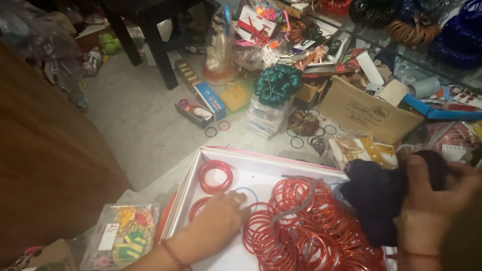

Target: Organizing and cleaning bangles in a gift shop storage area.

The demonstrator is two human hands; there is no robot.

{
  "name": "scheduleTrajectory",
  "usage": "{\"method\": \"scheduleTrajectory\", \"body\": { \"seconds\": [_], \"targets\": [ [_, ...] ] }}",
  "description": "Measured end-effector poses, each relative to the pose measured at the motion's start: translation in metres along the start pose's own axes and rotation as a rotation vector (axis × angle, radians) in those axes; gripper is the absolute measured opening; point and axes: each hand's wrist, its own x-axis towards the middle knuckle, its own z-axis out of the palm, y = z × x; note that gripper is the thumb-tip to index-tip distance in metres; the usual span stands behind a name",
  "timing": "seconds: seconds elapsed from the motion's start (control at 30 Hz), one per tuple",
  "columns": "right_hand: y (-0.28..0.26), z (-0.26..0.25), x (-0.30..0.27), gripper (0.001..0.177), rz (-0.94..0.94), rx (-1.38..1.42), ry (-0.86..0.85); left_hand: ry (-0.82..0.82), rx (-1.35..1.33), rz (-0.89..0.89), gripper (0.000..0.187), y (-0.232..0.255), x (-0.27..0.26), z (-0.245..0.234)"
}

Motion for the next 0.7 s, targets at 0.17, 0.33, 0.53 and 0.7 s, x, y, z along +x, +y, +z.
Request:
{"method": "scheduleTrajectory", "body": {
  "seconds": [0.17, 0.33, 0.53, 0.7],
  "targets": [
    [0.033, 0.0, -0.005, 0.042, -0.164, -0.145, -0.081, -0.184, -0.215, 0.173, 0.041, 0.015, 0.016, 0.018],
    [0.026, 0.017, -0.015, 0.04, 0.14, 0.176, -0.375, -0.158, -0.425, 0.087, 0.01, 0.017, 0.028, 0.013],
    [0.025, 0.014, -0.008, 0.031, 0.223, 0.253, -0.339, -0.186, -0.719, -0.159, 0.022, 0.013, 0.057, -0.012],
    [0.032, 0.012, -0.01, 0.027, 0.285, 0.343, -0.291, -0.03, -1.401, -0.262, 0.019, 0.011, 0.094, -0.016]
  ]
}}
